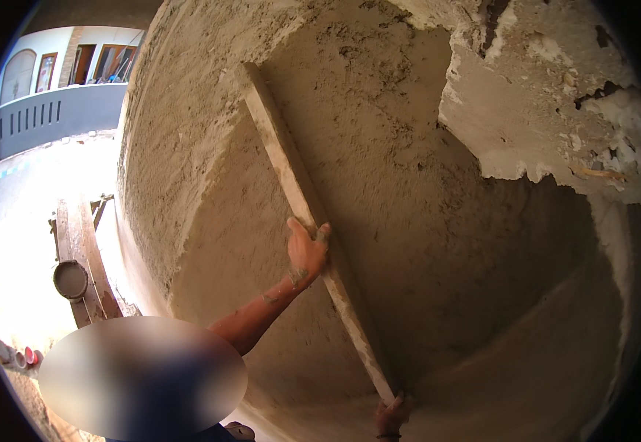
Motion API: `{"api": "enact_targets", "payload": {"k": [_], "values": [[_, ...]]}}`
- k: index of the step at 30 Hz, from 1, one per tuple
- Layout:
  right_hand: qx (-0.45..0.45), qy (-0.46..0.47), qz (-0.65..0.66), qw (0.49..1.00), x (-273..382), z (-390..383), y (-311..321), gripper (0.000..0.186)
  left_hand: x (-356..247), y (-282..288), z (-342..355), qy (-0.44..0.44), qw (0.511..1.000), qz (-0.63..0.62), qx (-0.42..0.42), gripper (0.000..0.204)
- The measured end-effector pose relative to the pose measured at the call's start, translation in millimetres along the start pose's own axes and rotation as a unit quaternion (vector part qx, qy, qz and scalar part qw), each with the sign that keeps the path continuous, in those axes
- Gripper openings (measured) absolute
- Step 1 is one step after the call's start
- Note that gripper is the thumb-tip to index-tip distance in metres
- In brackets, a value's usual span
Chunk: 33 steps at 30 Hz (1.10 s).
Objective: The person levels and smooths wet plaster on a wall using a long wooden straightedge, periodically reloading the tool with fresh plaster from a bucket using a trowel.
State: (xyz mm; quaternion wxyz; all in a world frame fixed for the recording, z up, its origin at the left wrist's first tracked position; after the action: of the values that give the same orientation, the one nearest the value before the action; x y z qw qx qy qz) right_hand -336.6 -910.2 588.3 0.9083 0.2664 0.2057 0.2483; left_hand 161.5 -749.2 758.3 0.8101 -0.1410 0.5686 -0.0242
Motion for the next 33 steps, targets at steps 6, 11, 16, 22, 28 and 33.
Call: {"api": "enact_targets", "payload": {"k": [6,11,16,22,28,33], "values": [[-0.049,0.006,-0.021,0.999,20,46,27,0.065,-74,-11,50,-0.057,0.998,-0.007,0.029,0.055],[-0.084,-0.06,0.015,0.995,58,157,94,0.055,-165,-25,133,-0.08,0.995,-0.03,0.041,0.079],[-0.108,-0.068,-0.026,0.991,88,248,158,0.046,-236,-31,188,-0.079,0.994,-0.073,0.014,0.069],[-0.144,-0.052,-0.013,0.988,112,279,172,0.04,-258,-28,223,-0.097,0.985,-0.141,0.022,0.063],[-0.115,-0.059,-0.029,0.991,73,237,160,0.047,-225,-36,176,-0.035,0.992,-0.079,0.088,0.059],[-0.056,-0.074,-0.029,0.995,30,150,97,0.06,-162,-29,109,-0.049,0.99,-0.032,0.13,0.07]]}}
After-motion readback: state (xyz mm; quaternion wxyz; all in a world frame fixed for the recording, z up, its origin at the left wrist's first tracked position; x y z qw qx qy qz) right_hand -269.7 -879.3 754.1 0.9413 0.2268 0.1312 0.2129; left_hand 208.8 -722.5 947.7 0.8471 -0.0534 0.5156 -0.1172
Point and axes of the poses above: each hand's wrist, its own z-axis towards the middle knuckle, its own y-axis out of the back of the hand, x = y × z, the point moved 8 cm from there along z, towards the middle knuckle, and after that the axes turned 12 degrees about -x, right-handed, at the moved point
